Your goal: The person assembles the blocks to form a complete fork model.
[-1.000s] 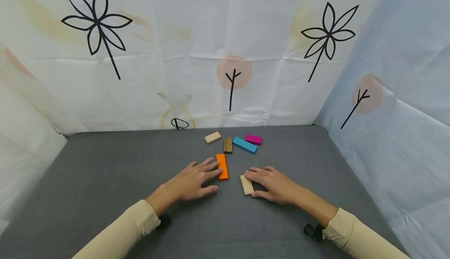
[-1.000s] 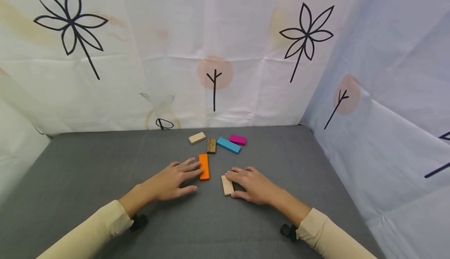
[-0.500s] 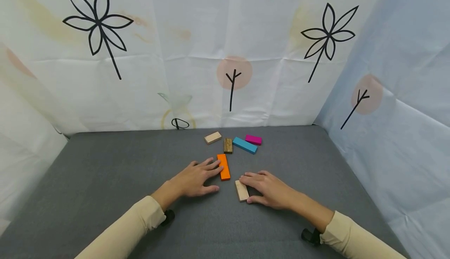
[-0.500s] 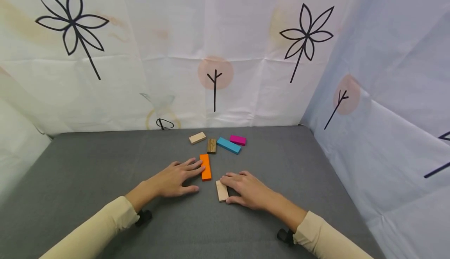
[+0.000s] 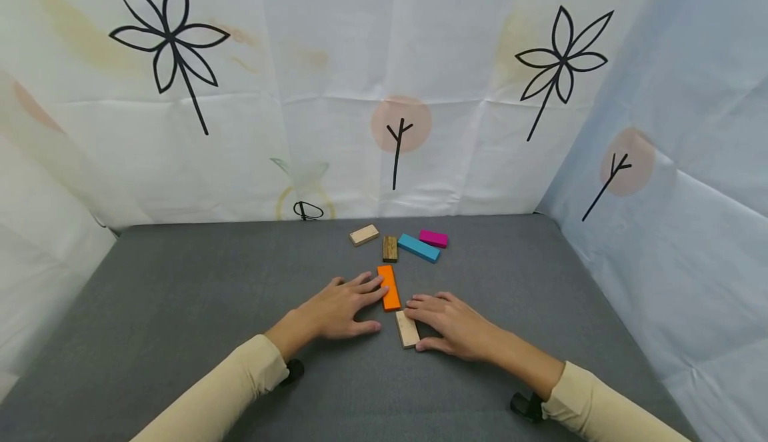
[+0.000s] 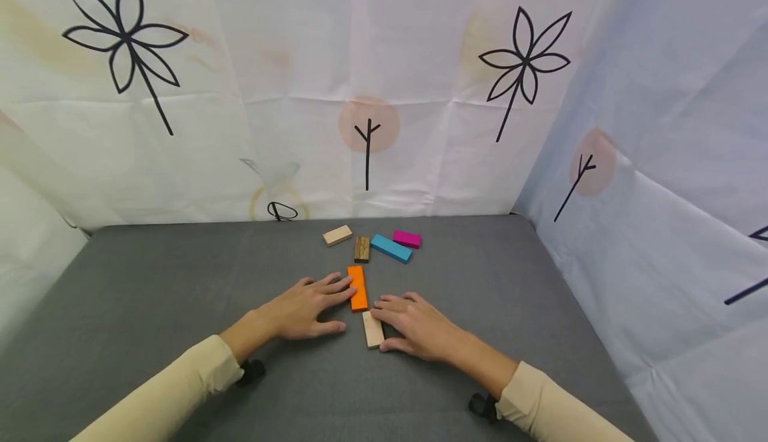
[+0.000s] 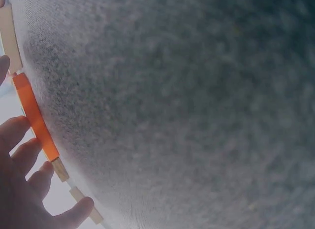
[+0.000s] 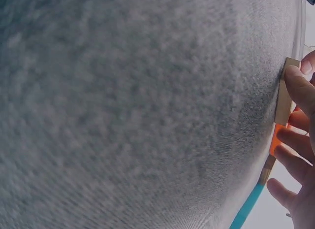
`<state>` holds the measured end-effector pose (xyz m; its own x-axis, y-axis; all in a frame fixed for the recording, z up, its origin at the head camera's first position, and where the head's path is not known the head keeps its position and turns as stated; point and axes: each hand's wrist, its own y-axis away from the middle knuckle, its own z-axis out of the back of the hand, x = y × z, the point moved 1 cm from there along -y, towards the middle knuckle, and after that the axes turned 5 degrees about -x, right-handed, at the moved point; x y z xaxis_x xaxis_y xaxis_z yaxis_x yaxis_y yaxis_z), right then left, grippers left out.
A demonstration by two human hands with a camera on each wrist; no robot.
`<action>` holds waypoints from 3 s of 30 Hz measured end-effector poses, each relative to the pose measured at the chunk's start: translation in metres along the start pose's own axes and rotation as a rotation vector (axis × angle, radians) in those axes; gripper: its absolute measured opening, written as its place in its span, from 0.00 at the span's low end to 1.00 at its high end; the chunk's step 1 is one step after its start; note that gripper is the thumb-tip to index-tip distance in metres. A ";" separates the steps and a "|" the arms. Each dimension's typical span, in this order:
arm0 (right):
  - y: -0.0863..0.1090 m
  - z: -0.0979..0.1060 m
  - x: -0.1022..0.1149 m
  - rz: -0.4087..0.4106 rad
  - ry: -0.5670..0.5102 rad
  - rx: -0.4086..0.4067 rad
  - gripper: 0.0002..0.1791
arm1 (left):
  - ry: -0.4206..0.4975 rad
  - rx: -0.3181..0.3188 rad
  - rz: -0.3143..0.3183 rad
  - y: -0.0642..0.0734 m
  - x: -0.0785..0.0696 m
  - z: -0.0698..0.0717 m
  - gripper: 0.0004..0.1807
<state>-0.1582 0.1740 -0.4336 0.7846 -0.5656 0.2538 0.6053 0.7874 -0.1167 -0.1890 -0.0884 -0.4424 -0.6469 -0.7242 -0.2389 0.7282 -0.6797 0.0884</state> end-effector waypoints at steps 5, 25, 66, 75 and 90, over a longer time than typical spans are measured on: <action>-0.001 -0.002 0.001 0.020 0.038 -0.035 0.32 | -0.002 -0.003 -0.009 -0.002 -0.002 -0.002 0.40; -0.002 -0.004 0.008 0.051 0.087 -0.074 0.33 | -0.002 -0.030 -0.051 -0.004 -0.010 -0.005 0.39; 0.002 -0.006 0.020 0.068 0.075 -0.039 0.35 | -0.072 -0.127 -0.078 0.006 -0.027 -0.009 0.41; 0.003 -0.007 0.020 0.098 0.096 -0.074 0.34 | -0.076 -0.166 -0.103 0.008 -0.027 -0.010 0.40; 0.000 0.006 0.006 0.056 0.006 -0.024 0.33 | -0.089 -0.157 -0.112 0.011 -0.029 -0.011 0.40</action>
<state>-0.1541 0.1721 -0.4266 0.8183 -0.5220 0.2408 0.5631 0.8121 -0.1532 -0.1600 -0.0739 -0.4451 -0.7382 -0.6572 -0.1522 0.6723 -0.7351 -0.0871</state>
